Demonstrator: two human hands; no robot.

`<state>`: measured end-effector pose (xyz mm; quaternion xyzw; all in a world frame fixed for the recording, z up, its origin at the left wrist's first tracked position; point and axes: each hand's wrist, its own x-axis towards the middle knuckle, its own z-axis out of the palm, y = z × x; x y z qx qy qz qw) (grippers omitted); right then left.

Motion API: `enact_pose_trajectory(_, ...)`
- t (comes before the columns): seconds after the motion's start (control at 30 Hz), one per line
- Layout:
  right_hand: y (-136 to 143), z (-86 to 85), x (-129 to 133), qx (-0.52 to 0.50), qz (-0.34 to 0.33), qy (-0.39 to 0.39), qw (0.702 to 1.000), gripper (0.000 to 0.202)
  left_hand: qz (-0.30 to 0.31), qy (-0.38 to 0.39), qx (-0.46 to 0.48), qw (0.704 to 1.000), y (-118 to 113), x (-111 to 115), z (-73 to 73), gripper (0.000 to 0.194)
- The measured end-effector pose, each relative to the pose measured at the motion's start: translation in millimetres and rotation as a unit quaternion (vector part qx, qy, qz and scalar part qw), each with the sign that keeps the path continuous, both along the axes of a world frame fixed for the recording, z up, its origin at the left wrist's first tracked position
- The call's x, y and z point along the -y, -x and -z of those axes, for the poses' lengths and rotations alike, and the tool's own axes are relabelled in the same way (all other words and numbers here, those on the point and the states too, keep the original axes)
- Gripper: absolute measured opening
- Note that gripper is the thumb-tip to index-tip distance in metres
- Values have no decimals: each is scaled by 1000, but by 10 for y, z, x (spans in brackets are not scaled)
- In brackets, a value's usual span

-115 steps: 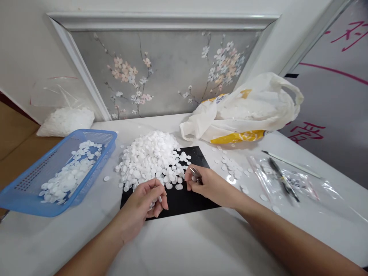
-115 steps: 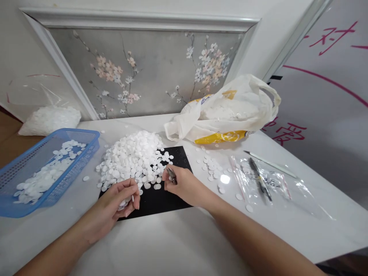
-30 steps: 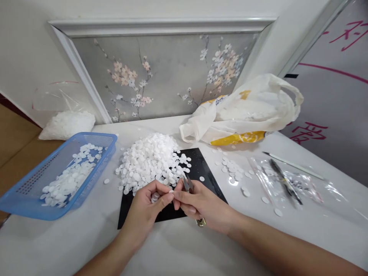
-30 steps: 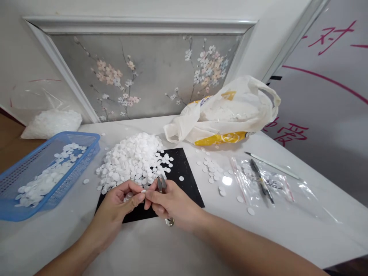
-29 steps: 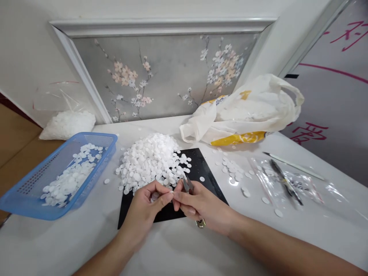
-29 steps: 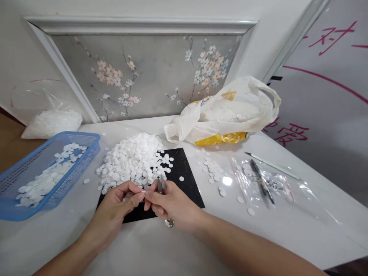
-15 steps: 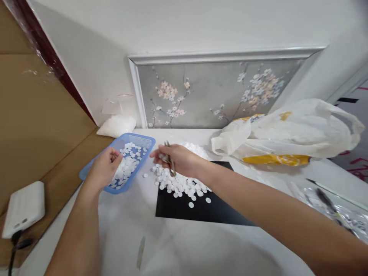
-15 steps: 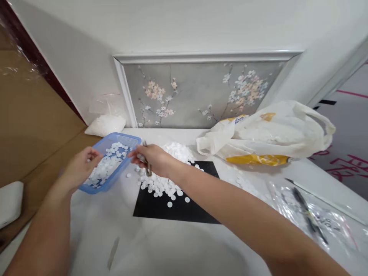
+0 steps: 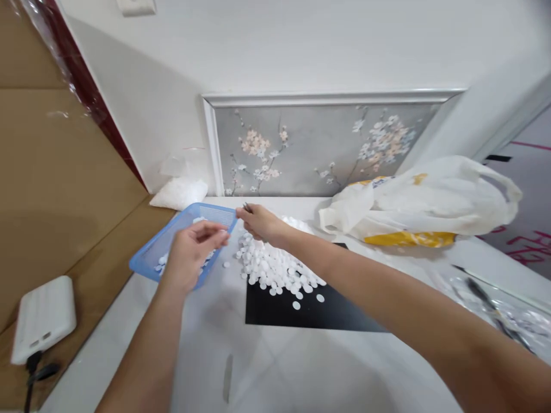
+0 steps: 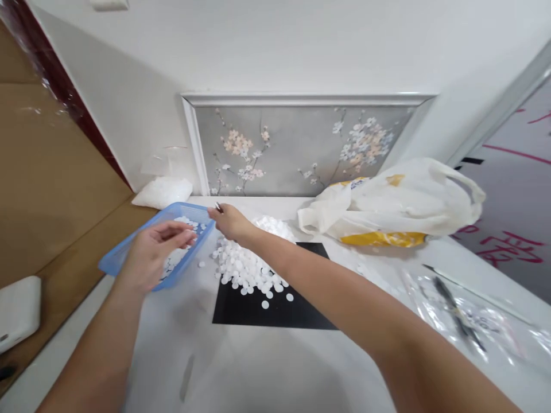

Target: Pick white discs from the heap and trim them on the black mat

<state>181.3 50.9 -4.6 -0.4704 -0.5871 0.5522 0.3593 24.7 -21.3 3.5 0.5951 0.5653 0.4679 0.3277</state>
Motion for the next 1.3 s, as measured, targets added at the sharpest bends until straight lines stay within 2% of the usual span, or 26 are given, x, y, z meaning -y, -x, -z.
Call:
enact_pose_trajectory(0.03, -201, 44, 92, 5, 15, -8, 1000, 19, 43, 16, 31, 998, -178, 68, 44, 23)
enact_pose_trajectory(0.07, -411, 97, 194, 11, 29, -12, 999, 17, 102, 60, 105, 987, -355, 144, 98, 22)
enact_pose_trajectory(0.1, -623, 156, 306, 19, 42, -18, 999, 16, 158, 113, 170, 966, -521, 224, 157, 19)
enact_pose_trajectory(0.17, -1021, 282, 547, 38, 61, -21, 997, 22, 222, 212, 244, 920, -796, 375, 274, 17)
enact_pose_trajectory(0.27, -1466, 459, 910, 83, 89, -61, 991, 41, 231, 319, 282, 875, -1031, 512, 412, 23)
enact_pose_trajectory(0.37, -1669, 602, 1190, 171, 102, -140, 970, 43, 211, 346, 295, 865, -1115, 520, 502, 31)
enact_pose_trajectory(0.47, -1684, 707, 1350, 193, 98, -183, 959, 42, 191, 355, 304, 863, -1149, 471, 557, 39)
enact_pose_trajectory(0.63, -1606, 763, 1458, 178, 36, -274, 944, 39, 170, 391, 294, 856, -1181, 429, 598, 25)
enact_pose_trajectory(0.73, -1593, 759, 1474, 178, 37, -307, 934, 37, 169, 406, 275, 855, -1185, 429, 602, 24)
enact_pose_trajectory(1.0, -1572, 772, 1495, 191, 36, -308, 931, 36, 188, 399, 253, 861, -1195, 416, 628, 20)
enact_pose_trajectory(1.3, -1559, 755, 1503, 217, 30, -335, 916, 34, 211, 401, 242, 858, -1206, 428, 589, 20)
